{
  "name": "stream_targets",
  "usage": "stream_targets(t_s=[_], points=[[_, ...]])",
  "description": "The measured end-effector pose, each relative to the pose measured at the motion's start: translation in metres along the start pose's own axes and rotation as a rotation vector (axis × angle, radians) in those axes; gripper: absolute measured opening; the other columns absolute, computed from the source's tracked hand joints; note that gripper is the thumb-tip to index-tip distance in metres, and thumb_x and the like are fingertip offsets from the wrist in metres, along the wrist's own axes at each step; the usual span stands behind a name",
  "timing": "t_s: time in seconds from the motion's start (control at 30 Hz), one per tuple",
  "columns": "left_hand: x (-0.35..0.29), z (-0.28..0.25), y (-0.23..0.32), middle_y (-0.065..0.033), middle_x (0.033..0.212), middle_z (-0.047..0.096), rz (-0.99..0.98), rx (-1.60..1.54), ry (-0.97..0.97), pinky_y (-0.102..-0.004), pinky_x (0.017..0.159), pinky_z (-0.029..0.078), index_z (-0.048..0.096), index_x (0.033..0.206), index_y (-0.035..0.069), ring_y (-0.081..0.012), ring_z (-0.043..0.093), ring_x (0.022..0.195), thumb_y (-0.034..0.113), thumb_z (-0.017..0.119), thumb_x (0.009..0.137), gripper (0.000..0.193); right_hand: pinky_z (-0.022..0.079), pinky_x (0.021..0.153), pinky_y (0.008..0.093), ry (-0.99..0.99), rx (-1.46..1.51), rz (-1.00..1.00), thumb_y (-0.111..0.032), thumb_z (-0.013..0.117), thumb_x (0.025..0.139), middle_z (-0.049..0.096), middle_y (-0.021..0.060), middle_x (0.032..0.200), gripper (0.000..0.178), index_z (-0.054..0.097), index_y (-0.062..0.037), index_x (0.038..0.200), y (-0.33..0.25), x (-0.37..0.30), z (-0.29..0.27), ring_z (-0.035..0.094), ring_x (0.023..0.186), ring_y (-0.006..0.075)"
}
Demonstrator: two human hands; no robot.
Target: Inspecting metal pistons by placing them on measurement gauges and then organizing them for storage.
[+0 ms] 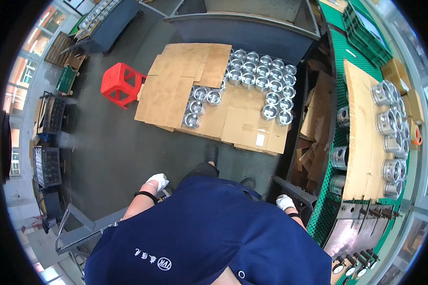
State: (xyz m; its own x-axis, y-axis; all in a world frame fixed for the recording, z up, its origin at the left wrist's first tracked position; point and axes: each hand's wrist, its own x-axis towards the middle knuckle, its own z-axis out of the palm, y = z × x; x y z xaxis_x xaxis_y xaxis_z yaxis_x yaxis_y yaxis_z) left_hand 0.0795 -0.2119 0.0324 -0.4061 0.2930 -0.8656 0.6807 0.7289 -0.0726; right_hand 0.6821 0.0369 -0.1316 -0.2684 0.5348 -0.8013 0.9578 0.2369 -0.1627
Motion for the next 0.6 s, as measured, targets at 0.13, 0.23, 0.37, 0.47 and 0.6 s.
stream_targets(t_s=[0.13, 0.23, 0.37, 0.47, 0.6], points=[[0.054, -0.034, 0.015, -0.0151, 0.120, 0.067, 0.167, 0.031, 0.080, -0.0415, 0.096, 0.050, 0.069, 0.114, 0.009, -0.0356, 0.063, 0.113, 0.038, 0.059, 0.091, 0.038, 0.057, 0.085, 0.0403, 0.007, -0.066, -0.061, -0.021, 0.057, 0.089, 0.072, 0.0165, 0.106, 0.024, 0.073, -0.0088, 0.103, -0.026, 0.016, -0.052, 0.070, 0.100, 0.0323], [0.056, -0.100, 0.032, -0.0131, 0.125, 0.066, 0.099, -0.150, 0.020, -0.0395, 0.100, 0.048, 0.065, 0.120, 0.011, -0.0322, 0.061, 0.117, 0.033, 0.060, 0.092, 0.036, 0.060, 0.068, 0.0380, -0.005, 0.380, -0.013, -0.008, 0.059, 0.089, 0.072, 0.0157, 0.098, 0.022, 0.070, -0.0026, 0.107, -0.055, 0.021, -0.068, 0.072, 0.084, 0.0282], [0.109, -0.146, 0.015, -0.0135, 0.125, 0.066, 0.116, -0.333, 0.105, -0.0389, 0.101, 0.047, 0.064, 0.121, 0.010, -0.0302, 0.061, 0.117, 0.034, 0.060, 0.092, 0.038, 0.060, 0.070, 0.0367, -0.053, 0.664, 0.277, -0.006, 0.056, 0.088, 0.071, 0.0162, 0.099, 0.029, 0.067, 0.0011, 0.114, -0.195, 0.012, -0.127, 0.072, 0.083, 0.0274], [0.167, -0.158, 0.000, -0.0148, 0.125, 0.065, 0.072, -0.386, 0.051, -0.0383, 0.102, 0.046, 0.064, 0.121, 0.009, -0.0307, 0.060, 0.118, 0.034, 0.060, 0.092, 0.038, 0.056, 0.085, 0.0401, -0.032, 0.414, 0.071, -0.015, 0.058, 0.087, 0.070, 0.0211, 0.107, 0.029, 0.069, -0.0061, 0.112, -0.247, 0.050, -0.126, 0.070, 0.096, 0.0368], [0.236, -0.149, -0.011, -0.0144, 0.126, 0.065, -0.028, -0.277, -0.038, -0.0391, 0.103, 0.046, 0.064, 0.122, 0.010, -0.0315, 0.060, 0.119, 0.034, 0.059, 0.092, 0.038, 0.053, 0.092, 0.0419, -0.011, 0.176, -0.141, -0.018, 0.057, 0.087, 0.070, 0.0225, 0.104, 0.029, 0.068, -0.0080, 0.113, -0.370, 0.079, -0.181, 0.066, 0.103, 0.0379]])
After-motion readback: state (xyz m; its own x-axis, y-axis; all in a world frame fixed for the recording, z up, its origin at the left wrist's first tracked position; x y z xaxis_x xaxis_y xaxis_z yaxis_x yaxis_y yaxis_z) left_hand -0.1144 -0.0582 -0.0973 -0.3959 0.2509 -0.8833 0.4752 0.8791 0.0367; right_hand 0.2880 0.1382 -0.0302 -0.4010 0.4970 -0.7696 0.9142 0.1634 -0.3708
